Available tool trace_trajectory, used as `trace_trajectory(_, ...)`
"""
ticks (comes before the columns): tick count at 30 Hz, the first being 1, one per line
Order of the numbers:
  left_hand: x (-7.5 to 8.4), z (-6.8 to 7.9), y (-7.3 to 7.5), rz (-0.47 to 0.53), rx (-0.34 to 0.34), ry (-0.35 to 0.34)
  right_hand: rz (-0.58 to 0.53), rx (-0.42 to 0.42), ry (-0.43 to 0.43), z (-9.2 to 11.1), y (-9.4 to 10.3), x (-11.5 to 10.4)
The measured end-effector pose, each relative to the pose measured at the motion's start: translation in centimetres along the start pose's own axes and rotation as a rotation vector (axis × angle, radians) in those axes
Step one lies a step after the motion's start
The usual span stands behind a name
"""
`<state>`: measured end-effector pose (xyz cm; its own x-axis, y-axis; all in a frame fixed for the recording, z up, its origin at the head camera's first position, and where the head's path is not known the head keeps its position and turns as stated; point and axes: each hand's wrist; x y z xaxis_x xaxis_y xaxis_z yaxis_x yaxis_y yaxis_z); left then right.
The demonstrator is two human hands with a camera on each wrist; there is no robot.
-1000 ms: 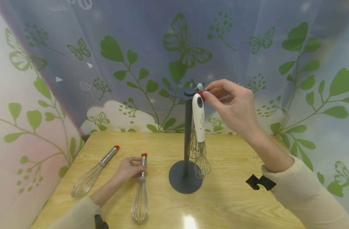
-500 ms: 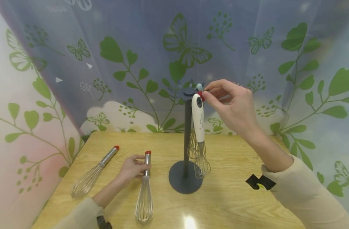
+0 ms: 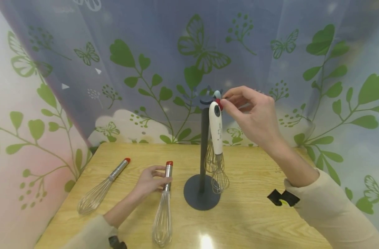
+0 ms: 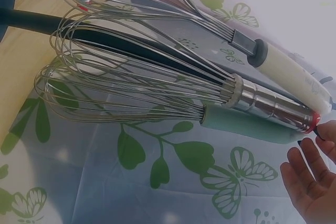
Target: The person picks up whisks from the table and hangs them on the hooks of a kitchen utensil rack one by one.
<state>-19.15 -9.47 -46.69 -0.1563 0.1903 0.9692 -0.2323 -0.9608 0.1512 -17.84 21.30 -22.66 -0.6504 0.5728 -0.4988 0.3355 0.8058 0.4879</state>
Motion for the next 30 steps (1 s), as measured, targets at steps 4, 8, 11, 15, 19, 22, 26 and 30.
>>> trace_trajectory(4,0.6,0.0,-0.4,0.007,-0.01,-0.025,0.004,0.002,0.005,0.0,0.0,0.0)
trace_trajectory(8,1.4,0.1,-0.6,0.025,-0.008,-0.041,0.008,0.004,0.004,0.0,0.0,0.0)
trace_trajectory(11,1.8,0.3,-0.8,0.031,-0.004,-0.056,0.006,0.004,0.002,0.0,0.0,0.0)
trace_trajectory(15,2.4,0.6,-1.2,0.028,0.003,-0.077,0.004,0.005,0.001,-0.1,-0.1,0.1)
trace_trajectory(19,2.9,0.8,-1.6,0.019,0.006,-0.101,0.003,0.005,0.001,-0.1,-0.1,0.1)
trace_trajectory(22,3.2,1.0,-1.9,0.014,0.01,-0.127,0.005,0.006,-0.001,-0.1,-0.1,0.0)
trace_trajectory(26,4.0,1.3,-2.4,0.017,0.016,-0.156,0.003,0.007,-0.002,-0.1,-0.1,0.0)
trace_trajectory(30,4.9,1.6,-2.8,0.036,0.006,-0.175,0.001,0.009,-0.001,-0.1,-0.1,0.0)
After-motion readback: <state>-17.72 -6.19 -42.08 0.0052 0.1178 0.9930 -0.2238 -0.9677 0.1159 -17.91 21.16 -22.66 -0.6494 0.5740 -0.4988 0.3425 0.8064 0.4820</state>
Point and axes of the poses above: each hand's wrist, its own z-axis away from the middle knuckle, its own y-axis out of the back of the hand, x = y × z, and after that the axes turned 3 degrees about -x, right-handed
